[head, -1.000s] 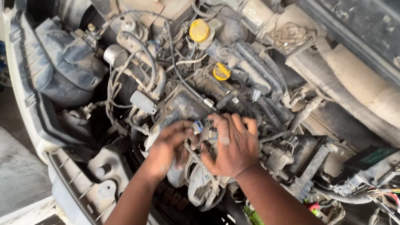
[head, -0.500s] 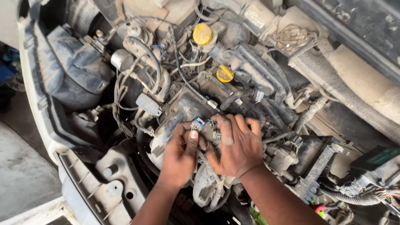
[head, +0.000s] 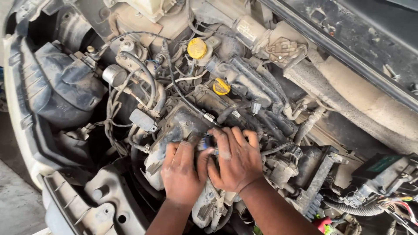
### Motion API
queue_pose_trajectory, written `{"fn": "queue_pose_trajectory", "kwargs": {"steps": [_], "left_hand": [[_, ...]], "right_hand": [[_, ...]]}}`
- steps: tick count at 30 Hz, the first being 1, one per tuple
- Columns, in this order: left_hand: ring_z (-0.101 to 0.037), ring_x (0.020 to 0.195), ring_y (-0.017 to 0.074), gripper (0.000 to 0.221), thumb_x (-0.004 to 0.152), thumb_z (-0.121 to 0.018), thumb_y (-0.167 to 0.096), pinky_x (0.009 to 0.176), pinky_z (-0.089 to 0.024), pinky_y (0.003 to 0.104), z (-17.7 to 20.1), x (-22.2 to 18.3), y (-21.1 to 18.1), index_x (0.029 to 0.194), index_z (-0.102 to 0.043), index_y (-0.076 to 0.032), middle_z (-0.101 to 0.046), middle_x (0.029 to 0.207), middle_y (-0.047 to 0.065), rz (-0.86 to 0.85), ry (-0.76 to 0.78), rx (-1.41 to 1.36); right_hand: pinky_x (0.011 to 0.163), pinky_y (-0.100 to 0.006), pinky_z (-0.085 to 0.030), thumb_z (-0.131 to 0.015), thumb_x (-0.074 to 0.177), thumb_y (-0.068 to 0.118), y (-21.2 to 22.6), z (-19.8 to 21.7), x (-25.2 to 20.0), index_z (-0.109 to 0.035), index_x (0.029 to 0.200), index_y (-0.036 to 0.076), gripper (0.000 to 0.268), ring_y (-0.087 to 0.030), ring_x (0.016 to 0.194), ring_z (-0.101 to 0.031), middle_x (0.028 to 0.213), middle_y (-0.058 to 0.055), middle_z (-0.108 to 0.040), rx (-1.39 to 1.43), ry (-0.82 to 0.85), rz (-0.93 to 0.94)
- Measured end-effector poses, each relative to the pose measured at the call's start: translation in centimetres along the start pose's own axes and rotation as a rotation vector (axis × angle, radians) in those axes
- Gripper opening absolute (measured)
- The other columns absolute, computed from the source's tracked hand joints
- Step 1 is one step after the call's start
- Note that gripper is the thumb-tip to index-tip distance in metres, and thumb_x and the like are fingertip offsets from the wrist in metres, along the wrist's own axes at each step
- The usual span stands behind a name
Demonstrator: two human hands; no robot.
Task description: The person works in the open engine bay of a car. They unscrew and remove a yellow cap from a reservoir, disconnect an electrical connector and a small sensor component from the engine, handle and reposition the part, then open the fuse box and press its relays.
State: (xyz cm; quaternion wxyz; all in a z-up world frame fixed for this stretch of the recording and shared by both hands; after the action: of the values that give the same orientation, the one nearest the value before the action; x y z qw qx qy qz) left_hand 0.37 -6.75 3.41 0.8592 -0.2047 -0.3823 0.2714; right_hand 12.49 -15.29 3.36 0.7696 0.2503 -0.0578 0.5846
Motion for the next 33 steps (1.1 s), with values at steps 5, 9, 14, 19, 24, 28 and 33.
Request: {"fn": "queue_pose_trajectory", "kwargs": {"steps": [5, 9, 14, 19, 24, 28, 33], "left_hand": [[-0.057, 0.084, 0.0377, 0.03, 0.098, -0.062, -0.019, 0.072, -0.049, 0.047, -1.5, -1.2, 1.2, 0.114, -0.062, 0.006, -0.06, 0.091, 0.018, 0.061, 0.088, 0.061], [-0.054, 0.086, 0.0431, 0.026, 0.101, -0.054, -0.017, 0.077, -0.047, 0.051, -1.4, -1.2, 0.7, 0.111, -0.059, 0.007, -0.058, 0.094, 0.023, -0.001, 0.074, 0.046], [-0.052, 0.085, 0.0446, 0.024, 0.101, -0.053, -0.018, 0.075, -0.045, 0.052, -2.2, -2.0, 1.5, 0.1, -0.052, 0.006, -0.053, 0.09, 0.024, 0.069, 0.069, 0.059], [-0.052, 0.088, 0.0452, 0.022, 0.102, -0.052, -0.017, 0.077, -0.045, 0.053, -2.3, -1.8, 1.0, 0.1, -0.052, 0.005, -0.054, 0.093, 0.024, 0.058, 0.095, 0.061], [-0.055, 0.093, 0.0456, 0.029, 0.101, -0.052, -0.015, 0.081, -0.046, 0.053, -2.0, -2.0, 0.9, 0.118, -0.056, 0.008, -0.058, 0.1, 0.026, 0.071, 0.078, 0.025], [-0.055, 0.095, 0.0467, 0.028, 0.101, -0.053, -0.014, 0.083, -0.046, 0.053, -1.8, -1.9, 0.9, 0.118, -0.056, 0.008, -0.058, 0.102, 0.027, 0.09, 0.053, 0.066], [-0.055, 0.094, 0.0463, 0.026, 0.094, -0.056, -0.013, 0.084, -0.047, 0.051, -2.0, -2.3, 1.5, 0.113, -0.058, 0.005, -0.057, 0.101, 0.027, 0.016, 0.023, 0.063]], "right_hand": [[0.09, -0.049, -0.036, -0.065, 0.083, 0.03, 0.1, 0.1, 0.1, -0.057, 0.127, 0.009, 0.049, -0.027, 0.103, -0.059, 0.112, -0.009, -0.063, -0.012, 0.005, 0.055], [0.088, -0.048, -0.037, -0.066, 0.082, 0.028, 0.3, 1.1, 0.0, -0.066, 0.123, 0.009, 0.045, -0.028, 0.1, -0.059, 0.109, -0.009, -0.062, 0.052, -0.034, 0.069], [0.085, -0.044, -0.039, -0.07, 0.084, 0.027, 0.5, 1.0, -0.1, -0.078, 0.094, 0.018, 0.016, -0.023, 0.093, -0.061, 0.1, 0.001, -0.066, 0.127, -0.094, 0.049], [0.088, -0.042, -0.041, -0.072, 0.088, 0.029, 0.1, 0.7, -0.6, -0.078, 0.099, 0.016, 0.018, -0.022, 0.094, -0.062, 0.098, 0.002, -0.066, 0.147, -0.159, 0.002], [0.088, -0.045, -0.04, -0.072, 0.081, 0.027, 0.3, 0.9, -0.5, -0.073, 0.1, 0.013, 0.024, -0.026, 0.095, -0.061, 0.097, -0.003, -0.065, 0.121, -0.145, 0.025], [0.087, -0.045, -0.04, -0.073, 0.083, 0.028, 0.6, 1.0, -0.2, -0.072, 0.099, 0.014, 0.021, -0.028, 0.096, -0.06, 0.098, -0.004, -0.065, 0.121, -0.167, 0.041], [0.084, -0.045, -0.038, -0.074, 0.078, 0.027, 0.5, 1.2, -0.1, -0.074, 0.097, 0.013, 0.024, -0.027, 0.091, -0.06, 0.095, -0.003, -0.065, 0.149, -0.163, 0.05]]}}
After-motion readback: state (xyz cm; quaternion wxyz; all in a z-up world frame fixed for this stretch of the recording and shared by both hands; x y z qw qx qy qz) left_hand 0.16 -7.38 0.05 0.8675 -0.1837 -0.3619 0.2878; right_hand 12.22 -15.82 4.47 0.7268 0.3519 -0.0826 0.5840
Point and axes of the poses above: each hand's wrist, its own x-axis towards the middle knuckle, its own z-axis out of the back of the hand, y = z × x, the point moved 1 cm from there along x, towards the middle knuckle
